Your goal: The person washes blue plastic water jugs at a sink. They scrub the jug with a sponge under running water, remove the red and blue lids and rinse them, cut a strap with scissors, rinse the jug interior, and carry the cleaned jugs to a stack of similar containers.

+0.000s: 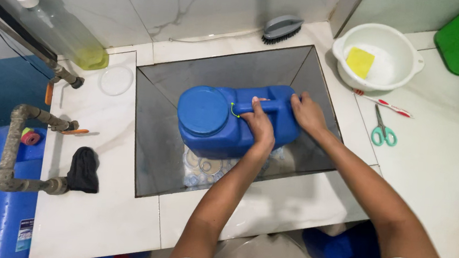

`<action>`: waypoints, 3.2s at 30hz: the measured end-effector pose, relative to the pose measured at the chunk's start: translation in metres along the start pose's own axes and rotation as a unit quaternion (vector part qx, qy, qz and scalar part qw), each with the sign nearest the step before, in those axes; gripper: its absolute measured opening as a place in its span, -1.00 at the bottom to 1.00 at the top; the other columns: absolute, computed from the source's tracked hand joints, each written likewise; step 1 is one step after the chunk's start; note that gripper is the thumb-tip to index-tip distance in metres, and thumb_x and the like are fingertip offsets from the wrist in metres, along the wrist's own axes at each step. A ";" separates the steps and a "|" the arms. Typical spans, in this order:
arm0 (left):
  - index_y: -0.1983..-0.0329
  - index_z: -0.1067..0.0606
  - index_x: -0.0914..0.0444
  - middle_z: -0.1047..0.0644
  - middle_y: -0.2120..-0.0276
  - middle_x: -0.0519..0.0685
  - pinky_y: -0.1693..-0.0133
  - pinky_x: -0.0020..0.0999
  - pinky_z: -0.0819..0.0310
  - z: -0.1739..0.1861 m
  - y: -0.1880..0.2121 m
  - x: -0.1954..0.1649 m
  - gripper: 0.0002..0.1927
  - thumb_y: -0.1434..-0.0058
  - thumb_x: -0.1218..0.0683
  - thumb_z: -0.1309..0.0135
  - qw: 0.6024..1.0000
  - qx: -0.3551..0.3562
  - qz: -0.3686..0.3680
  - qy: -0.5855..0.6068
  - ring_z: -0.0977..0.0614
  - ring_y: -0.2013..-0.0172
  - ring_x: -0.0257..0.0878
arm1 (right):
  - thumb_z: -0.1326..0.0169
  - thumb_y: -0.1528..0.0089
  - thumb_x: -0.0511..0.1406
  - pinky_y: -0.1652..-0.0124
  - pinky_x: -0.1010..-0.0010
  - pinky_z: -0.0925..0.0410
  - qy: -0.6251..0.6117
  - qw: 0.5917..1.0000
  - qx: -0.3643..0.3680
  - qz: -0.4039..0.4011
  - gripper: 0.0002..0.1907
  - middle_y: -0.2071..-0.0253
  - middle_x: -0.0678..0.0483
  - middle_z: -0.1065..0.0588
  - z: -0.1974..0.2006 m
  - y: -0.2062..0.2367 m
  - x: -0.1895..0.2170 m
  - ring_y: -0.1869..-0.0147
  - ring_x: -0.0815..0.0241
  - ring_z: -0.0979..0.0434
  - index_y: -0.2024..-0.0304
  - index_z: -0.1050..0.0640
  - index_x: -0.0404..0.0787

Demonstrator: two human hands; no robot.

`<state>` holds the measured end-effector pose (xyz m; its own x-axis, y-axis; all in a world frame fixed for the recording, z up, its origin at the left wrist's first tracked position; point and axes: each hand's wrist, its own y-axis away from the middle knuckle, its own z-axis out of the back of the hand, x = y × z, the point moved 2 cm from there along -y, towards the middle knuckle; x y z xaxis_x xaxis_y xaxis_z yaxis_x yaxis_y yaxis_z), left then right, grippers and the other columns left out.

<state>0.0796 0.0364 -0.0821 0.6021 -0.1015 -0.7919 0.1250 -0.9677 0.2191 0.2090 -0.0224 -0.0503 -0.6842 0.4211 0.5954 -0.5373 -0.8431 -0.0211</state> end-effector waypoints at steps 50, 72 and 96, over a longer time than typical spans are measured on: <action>0.14 -0.58 0.39 -0.62 0.28 0.33 0.10 0.06 -0.54 0.000 -0.039 -0.112 -0.51 -0.22 -0.16 -0.12 0.577 0.367 -0.184 -0.706 -0.67 0.20 0.21 | -0.06 -0.13 -0.30 -0.15 0.02 -0.34 0.061 0.875 -0.037 0.478 -0.64 -0.02 -0.22 -0.53 0.007 -0.060 0.097 -0.17 -0.23 -0.47 0.03 -0.60 -0.25; 0.11 -0.49 0.36 -0.59 0.44 0.33 0.28 0.13 -0.52 0.060 -0.027 -0.152 -0.41 -0.27 -0.29 -0.05 0.586 0.295 -0.220 -0.722 -0.64 0.36 0.27 | 0.21 -0.40 -0.24 -0.02 0.03 -0.34 -0.083 0.936 0.124 0.317 -0.62 0.14 -0.21 -0.53 -0.041 -0.161 0.085 0.03 -0.25 -0.52 0.09 -0.60 -0.29; -0.03 -0.43 0.42 -0.58 0.28 0.42 0.16 0.09 -0.50 0.185 -0.101 -0.168 -0.40 -0.35 -0.24 0.01 0.748 0.012 -0.084 -0.658 -0.63 0.22 0.31 | 0.11 -0.09 -0.58 -0.08 0.03 -0.29 -0.265 0.936 -0.009 0.232 -0.64 0.04 -0.20 -0.36 -0.202 -0.015 0.100 -0.05 -0.15 -0.37 0.05 -0.42 -0.36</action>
<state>-0.1797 0.1080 -0.0766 -0.7200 -0.1032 -0.6863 0.0885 -0.9945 0.0566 0.0492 0.0994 -0.1526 -0.5087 -0.2171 0.8331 -0.2552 -0.8862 -0.3867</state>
